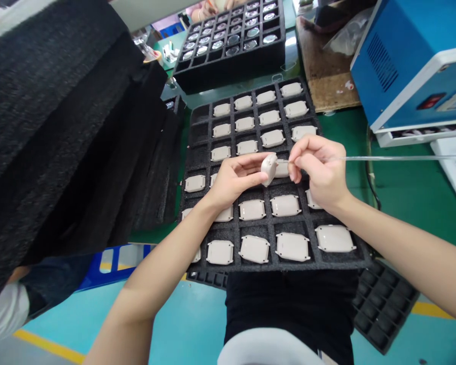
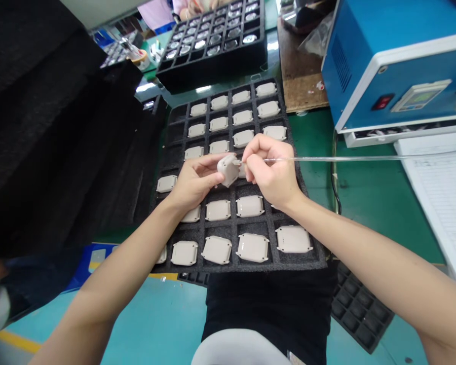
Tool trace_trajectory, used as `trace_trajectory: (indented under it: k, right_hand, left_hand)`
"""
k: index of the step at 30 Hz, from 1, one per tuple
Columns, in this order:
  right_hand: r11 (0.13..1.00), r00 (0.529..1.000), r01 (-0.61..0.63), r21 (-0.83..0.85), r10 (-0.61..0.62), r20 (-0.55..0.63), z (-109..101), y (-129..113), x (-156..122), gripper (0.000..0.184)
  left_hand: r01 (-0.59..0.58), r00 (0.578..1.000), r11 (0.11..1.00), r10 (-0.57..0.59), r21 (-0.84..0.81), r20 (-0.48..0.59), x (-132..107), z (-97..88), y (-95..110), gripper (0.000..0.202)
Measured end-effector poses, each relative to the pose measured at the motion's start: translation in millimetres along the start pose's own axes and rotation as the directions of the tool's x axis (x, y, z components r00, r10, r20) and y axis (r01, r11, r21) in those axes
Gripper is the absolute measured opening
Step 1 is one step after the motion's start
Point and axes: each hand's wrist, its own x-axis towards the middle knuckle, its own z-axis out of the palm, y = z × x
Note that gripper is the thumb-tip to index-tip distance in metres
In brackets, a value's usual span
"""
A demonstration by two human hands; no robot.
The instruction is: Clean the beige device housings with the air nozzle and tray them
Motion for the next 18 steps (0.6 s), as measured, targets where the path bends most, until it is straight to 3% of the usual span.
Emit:
trace_trajectory:
  k: [18]
  right_hand:
    - [0.999,1.0,-0.017,0.029,0.017,0.014,-0.1,-0.5,0.0,0.015]
  left_hand:
    - [0.028,1.0,0.999,-0.028,0.041,0.001,-0.3,-1.8,0.3,0.04]
